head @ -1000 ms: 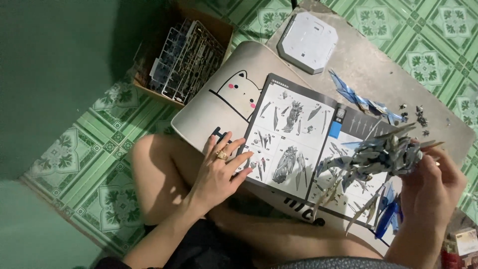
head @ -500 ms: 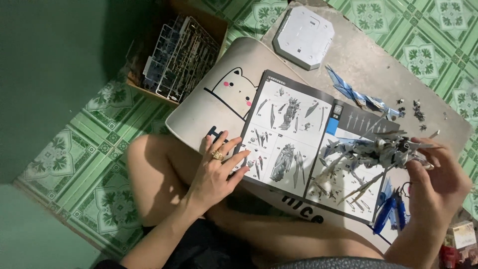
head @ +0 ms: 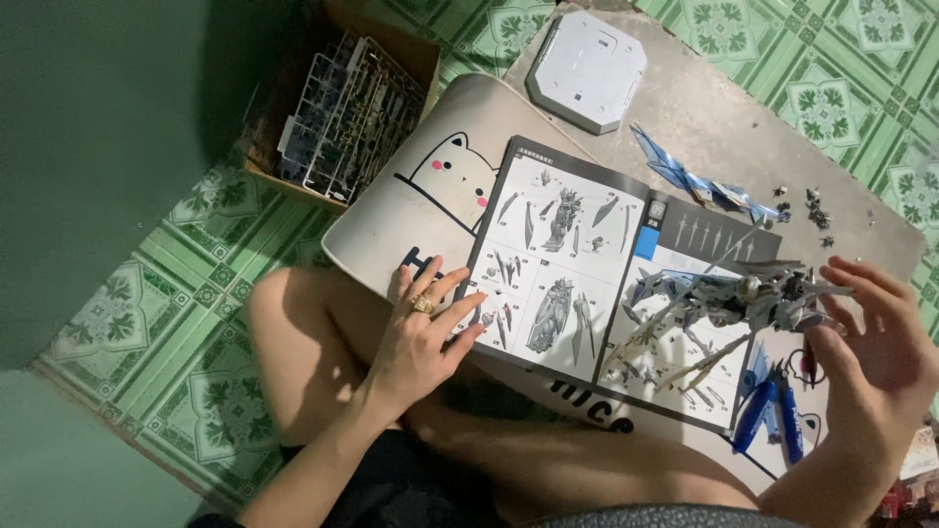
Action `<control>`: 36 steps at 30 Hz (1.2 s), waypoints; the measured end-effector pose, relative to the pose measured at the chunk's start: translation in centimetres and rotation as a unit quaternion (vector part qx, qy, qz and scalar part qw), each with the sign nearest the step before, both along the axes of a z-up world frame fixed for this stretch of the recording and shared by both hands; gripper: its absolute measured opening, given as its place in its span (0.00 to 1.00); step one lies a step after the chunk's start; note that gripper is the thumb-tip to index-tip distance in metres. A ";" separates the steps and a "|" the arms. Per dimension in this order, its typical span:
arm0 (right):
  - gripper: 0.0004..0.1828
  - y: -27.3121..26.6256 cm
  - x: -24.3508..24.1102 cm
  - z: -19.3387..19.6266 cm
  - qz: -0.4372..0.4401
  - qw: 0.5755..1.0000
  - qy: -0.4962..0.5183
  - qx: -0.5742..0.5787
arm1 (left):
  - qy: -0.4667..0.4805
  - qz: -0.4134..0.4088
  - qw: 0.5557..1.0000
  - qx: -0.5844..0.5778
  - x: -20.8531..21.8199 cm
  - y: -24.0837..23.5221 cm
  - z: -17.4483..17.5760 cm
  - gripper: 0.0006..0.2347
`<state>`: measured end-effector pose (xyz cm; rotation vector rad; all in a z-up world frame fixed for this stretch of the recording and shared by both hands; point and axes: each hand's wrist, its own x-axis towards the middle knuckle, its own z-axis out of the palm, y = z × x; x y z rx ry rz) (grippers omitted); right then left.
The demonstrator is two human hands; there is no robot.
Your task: The person assembles a model kit by clipping small plastic parts from a runner using pliers and attaching them to a larger figure. They reference an instruction manual throughout the process.
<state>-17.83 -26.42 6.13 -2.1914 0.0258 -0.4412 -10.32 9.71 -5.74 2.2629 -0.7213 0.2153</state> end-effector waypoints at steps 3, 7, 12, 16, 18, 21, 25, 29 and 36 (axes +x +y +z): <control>0.24 0.5 0.2 0.4 -0.010 1.000 0.003 0.000 | 0.001 -0.004 1.000 -0.013 0.0 0.0 0.9 0.14; 0.21 -1.7 0.2 -0.9 -0.013 0.999 -0.026 0.018 | 0.002 0.000 1.000 -0.011 0.1 0.0 0.9 0.14; 0.12 -10.3 4.3 -6.3 -0.147 0.987 -0.058 -0.007 | 0.003 -0.008 1.000 -0.008 0.0 0.1 0.7 0.14; 0.10 -10.9 8.4 -5.9 -0.031 0.992 -0.036 -0.118 | 0.006 -0.010 1.000 -0.004 0.3 0.1 1.3 0.13; 0.20 -9.6 10.6 -5.3 0.003 0.982 0.016 -0.188 | 0.002 -0.015 1.000 -0.010 0.2 0.2 1.1 0.14; 0.27 -7.7 12.5 -4.4 0.023 0.946 0.050 -0.320 | 0.007 -0.012 1.000 -0.021 0.2 0.1 1.1 0.13; 0.31 -7.6 13.9 -6.7 0.011 0.937 0.148 -0.315 | 0.010 -0.011 1.000 -0.024 0.2 0.1 1.0 0.13; 0.18 -7.4 13.5 -7.4 0.029 0.915 0.126 -0.381 | 0.008 -0.009 1.000 -0.028 0.2 0.1 1.1 0.13; 0.10 -7.0 13.1 -7.2 0.022 0.925 0.086 -0.369 | -0.002 -0.001 1.000 -0.028 0.2 -0.1 0.7 0.13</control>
